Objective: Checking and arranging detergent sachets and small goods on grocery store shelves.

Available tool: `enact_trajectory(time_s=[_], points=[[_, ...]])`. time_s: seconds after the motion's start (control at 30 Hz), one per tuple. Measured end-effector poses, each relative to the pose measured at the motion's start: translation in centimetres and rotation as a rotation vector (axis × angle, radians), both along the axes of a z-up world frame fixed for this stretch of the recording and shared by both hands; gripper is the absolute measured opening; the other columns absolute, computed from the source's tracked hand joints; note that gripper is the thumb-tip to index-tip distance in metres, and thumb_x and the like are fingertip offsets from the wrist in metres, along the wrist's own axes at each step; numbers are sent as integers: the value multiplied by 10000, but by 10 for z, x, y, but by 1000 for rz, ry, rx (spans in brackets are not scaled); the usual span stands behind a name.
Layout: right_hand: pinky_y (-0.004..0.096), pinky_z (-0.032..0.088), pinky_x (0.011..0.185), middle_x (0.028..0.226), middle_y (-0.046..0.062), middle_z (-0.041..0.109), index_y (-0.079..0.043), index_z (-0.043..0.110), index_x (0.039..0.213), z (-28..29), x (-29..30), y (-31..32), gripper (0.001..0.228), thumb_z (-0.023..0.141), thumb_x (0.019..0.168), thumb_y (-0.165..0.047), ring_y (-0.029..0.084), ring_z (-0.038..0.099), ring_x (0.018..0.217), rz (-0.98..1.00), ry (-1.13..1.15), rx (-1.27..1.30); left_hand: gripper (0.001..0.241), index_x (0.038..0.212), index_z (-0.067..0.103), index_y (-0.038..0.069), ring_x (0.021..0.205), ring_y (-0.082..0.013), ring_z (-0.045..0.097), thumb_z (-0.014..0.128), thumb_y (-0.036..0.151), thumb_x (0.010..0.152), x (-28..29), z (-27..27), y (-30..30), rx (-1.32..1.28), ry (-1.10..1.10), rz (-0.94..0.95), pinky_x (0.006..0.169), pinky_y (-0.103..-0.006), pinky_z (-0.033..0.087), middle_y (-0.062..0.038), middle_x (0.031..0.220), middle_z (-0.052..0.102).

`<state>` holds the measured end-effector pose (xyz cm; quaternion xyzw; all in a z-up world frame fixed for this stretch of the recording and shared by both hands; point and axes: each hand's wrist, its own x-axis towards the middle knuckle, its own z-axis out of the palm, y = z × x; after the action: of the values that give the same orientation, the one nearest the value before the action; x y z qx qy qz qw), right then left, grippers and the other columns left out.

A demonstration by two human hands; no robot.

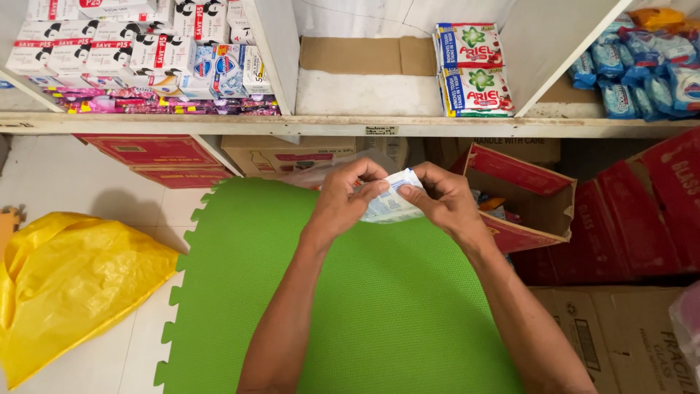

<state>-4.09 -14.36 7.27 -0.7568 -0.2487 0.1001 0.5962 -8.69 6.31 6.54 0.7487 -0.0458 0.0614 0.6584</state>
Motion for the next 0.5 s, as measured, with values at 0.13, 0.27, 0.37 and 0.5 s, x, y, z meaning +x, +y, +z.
enact_trajectory(time_s=[0.13,0.27,0.37,0.5], points=[[184,485,644,881,-53,684,-45,672,1076,-2,1,2,141,718,964,-117,-7,591,777,52,43,132,66,938,710,33,815,-93,639,757,70,911,3,-6,-2,-7,-55,23,717,-276,533,-8,861,705],[198,455,624,824,-37,676,-30,733,1013,-9,5,-1,89,754,947,-86,8,559,743,16,57,87,78,893,720,30,861,-125,637,788,32,854,0,-5,-8,59,-161,92,721,-287,542,-32,898,650],[208,477,651,825,-15,715,-16,764,973,-8,5,0,79,784,913,-62,29,592,764,-1,37,105,85,879,706,28,869,-142,639,786,19,849,-2,-3,-12,83,-205,111,720,-303,540,-43,914,627],[214,521,725,888,4,749,-5,767,990,-12,2,3,85,787,916,-43,51,647,827,-48,-3,166,113,873,662,30,846,-164,652,774,19,865,-3,-2,-16,141,-248,155,737,-342,531,-54,908,642]])
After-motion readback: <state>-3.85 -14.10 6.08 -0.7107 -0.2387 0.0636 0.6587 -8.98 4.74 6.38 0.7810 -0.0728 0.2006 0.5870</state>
